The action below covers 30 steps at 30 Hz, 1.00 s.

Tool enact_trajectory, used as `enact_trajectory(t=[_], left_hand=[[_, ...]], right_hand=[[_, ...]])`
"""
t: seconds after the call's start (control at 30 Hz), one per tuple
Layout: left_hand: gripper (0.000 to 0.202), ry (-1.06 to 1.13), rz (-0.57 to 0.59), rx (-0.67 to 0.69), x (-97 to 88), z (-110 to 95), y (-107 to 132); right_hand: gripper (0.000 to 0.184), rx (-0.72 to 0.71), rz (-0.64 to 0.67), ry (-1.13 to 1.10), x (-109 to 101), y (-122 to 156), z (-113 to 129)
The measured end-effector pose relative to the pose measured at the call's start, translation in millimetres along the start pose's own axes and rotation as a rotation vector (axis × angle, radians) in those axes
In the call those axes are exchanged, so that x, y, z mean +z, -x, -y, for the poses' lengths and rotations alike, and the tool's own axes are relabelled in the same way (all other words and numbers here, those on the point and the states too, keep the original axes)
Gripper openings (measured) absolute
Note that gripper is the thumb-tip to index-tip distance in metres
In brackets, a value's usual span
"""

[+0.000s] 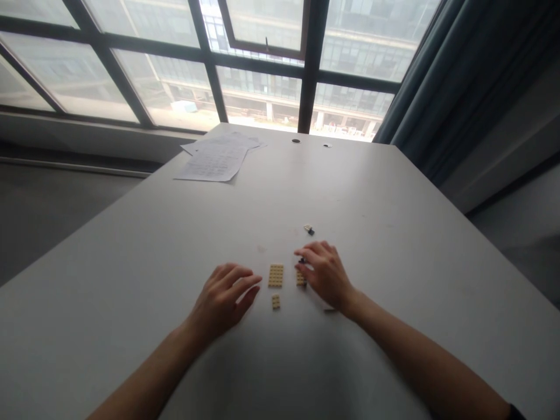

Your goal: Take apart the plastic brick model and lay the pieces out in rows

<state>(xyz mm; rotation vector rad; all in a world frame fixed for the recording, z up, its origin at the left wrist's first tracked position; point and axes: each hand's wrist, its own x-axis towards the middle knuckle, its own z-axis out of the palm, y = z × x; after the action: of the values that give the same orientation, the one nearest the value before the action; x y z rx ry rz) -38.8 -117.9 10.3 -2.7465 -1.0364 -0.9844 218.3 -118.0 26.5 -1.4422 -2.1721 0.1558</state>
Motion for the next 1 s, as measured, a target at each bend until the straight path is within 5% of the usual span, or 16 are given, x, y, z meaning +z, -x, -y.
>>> enact_trajectory(t=[0.2, 0.53, 0.77, 1.0], left_hand=[[0.020, 0.132, 0.129, 0.107, 1.0, -12.3, -2.1], [0.017, 0.177, 0.182, 0.098, 1.0, -15.3, -1.7], [0.020, 0.153, 0.220, 0.134, -0.4, -18.8, -3.4], [0.020, 0.128, 0.254, 0.157, 1.1, -21.6, -3.2]], right_hand=[[0.018, 0.105, 0.166, 0.050, -1.1, -27.1, -36.1], [0.016, 0.084, 0.195, 0.272, 4.4, -32.9, -21.6], [0.019, -0.104, 0.280, 0.378, 0.1, -40.2, -22.8], [0.019, -0.044, 0.323, 0.386, -3.3, -40.5, -19.6]])
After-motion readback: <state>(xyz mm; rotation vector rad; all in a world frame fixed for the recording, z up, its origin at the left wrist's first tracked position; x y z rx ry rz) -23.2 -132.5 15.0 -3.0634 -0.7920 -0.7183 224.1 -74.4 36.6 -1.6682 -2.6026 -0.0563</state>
